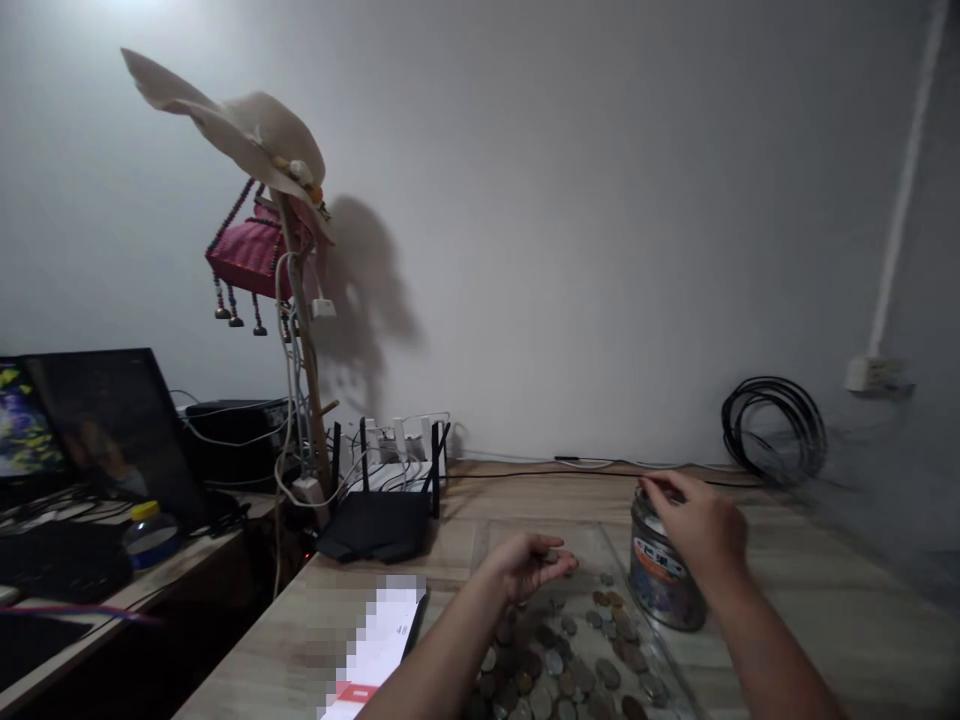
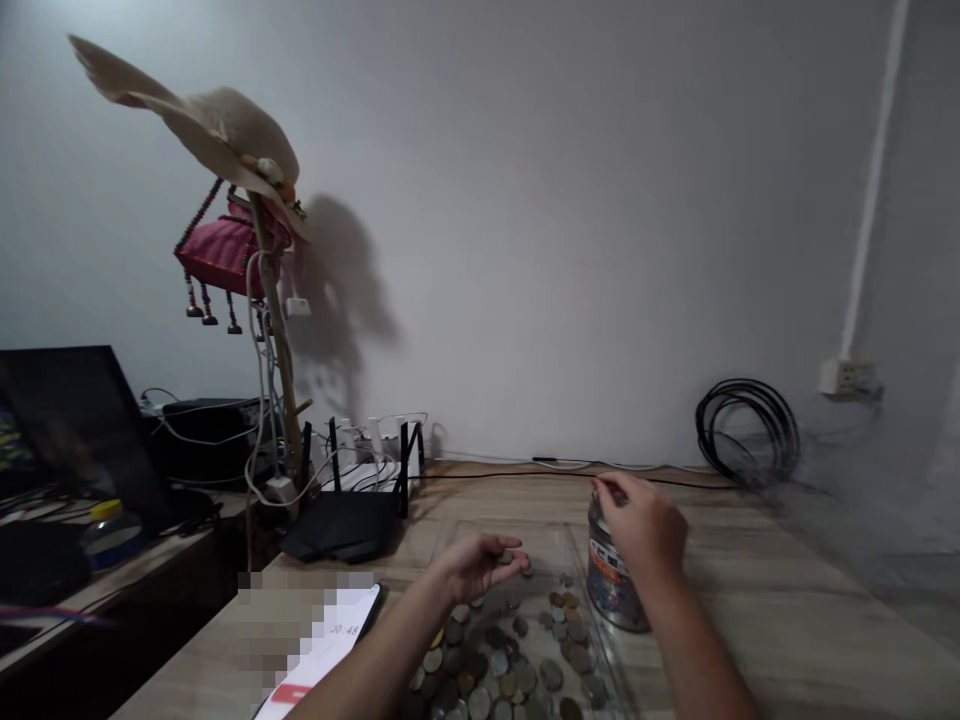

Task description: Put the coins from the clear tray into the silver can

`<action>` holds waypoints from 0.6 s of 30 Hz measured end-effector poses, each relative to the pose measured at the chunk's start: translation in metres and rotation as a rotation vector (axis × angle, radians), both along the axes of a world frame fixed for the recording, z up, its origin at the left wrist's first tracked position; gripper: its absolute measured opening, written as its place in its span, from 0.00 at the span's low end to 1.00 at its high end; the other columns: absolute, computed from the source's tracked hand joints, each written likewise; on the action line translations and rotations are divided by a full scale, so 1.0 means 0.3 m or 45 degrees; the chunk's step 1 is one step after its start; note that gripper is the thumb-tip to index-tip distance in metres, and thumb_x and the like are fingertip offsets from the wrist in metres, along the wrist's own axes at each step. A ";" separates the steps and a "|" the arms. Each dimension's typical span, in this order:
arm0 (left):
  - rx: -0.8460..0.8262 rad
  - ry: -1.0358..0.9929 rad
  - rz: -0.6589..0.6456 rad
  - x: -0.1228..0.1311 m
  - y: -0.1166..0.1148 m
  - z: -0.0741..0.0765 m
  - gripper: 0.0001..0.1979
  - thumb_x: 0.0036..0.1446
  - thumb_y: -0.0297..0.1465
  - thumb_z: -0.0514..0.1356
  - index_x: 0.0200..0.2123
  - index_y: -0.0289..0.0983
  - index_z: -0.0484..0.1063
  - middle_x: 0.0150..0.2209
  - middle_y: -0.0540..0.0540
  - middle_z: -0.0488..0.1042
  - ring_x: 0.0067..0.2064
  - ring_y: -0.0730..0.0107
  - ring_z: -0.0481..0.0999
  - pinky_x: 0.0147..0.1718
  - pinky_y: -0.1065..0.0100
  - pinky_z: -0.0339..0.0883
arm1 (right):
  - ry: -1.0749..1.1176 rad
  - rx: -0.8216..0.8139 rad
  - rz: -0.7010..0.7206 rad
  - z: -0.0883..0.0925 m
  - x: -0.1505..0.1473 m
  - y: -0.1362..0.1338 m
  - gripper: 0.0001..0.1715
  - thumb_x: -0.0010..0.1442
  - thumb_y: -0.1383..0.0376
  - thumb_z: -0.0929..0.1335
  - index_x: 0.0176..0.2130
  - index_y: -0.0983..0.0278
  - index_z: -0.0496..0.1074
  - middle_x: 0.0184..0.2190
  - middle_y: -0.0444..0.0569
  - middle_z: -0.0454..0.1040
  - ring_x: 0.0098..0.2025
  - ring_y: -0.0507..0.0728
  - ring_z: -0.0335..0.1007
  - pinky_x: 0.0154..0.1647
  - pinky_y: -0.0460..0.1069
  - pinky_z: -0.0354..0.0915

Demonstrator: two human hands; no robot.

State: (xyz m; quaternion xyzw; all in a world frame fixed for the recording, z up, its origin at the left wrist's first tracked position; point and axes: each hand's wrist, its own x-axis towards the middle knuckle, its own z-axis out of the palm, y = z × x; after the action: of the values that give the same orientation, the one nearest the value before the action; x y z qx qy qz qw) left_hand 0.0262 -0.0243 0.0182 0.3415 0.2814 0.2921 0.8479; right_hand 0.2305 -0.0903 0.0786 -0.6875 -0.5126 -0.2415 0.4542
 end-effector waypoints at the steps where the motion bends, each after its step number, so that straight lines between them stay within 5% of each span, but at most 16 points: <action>1: 0.022 0.012 0.017 0.002 -0.002 0.000 0.12 0.46 0.17 0.48 0.37 0.24 0.61 0.25 0.42 0.69 0.32 0.70 0.73 0.34 0.74 0.65 | 0.006 -0.065 -0.095 0.005 0.035 0.001 0.15 0.47 0.54 0.62 0.29 0.59 0.73 0.26 0.48 0.71 0.27 0.54 0.63 0.23 0.46 0.51; 9: 0.168 0.074 0.166 0.008 -0.003 0.002 0.03 0.50 0.20 0.51 0.29 0.28 0.63 0.27 0.43 0.71 0.30 0.74 0.73 0.30 0.78 0.65 | -0.107 -0.326 -0.172 -0.017 0.116 0.023 0.13 0.45 0.55 0.63 0.25 0.58 0.73 0.24 0.47 0.72 0.31 0.58 0.63 0.29 0.50 0.51; 13: 0.235 0.088 0.276 0.007 0.001 0.015 0.03 0.48 0.19 0.52 0.26 0.29 0.64 0.22 0.47 0.68 0.21 0.81 0.69 0.23 0.81 0.63 | -0.132 -0.169 -0.150 -0.001 0.075 0.007 0.14 0.48 0.56 0.62 0.28 0.59 0.72 0.27 0.48 0.73 0.34 0.59 0.63 0.33 0.52 0.53; 16: 0.279 0.087 0.278 0.004 0.001 0.015 0.04 0.46 0.18 0.53 0.26 0.30 0.64 0.20 0.49 0.67 0.18 0.84 0.66 0.20 0.82 0.60 | -0.168 0.086 0.130 -0.004 -0.022 0.000 0.15 0.52 0.60 0.59 0.33 0.62 0.71 0.32 0.49 0.72 0.37 0.56 0.63 0.38 0.50 0.55; 18: 0.297 0.068 0.256 0.004 0.001 0.009 0.05 0.45 0.18 0.54 0.27 0.30 0.65 0.20 0.49 0.68 0.18 0.83 0.66 0.19 0.81 0.60 | -0.124 0.005 0.427 -0.032 -0.107 0.011 0.15 0.53 0.61 0.59 0.34 0.63 0.70 0.32 0.49 0.72 0.34 0.53 0.64 0.36 0.47 0.57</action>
State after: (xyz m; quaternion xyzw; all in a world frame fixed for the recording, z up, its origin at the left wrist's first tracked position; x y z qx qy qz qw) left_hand 0.0272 -0.0240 0.0210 0.4154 0.3010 0.3969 0.7611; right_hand 0.1984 -0.0871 0.0689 -0.5789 -0.6410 -0.1964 0.4641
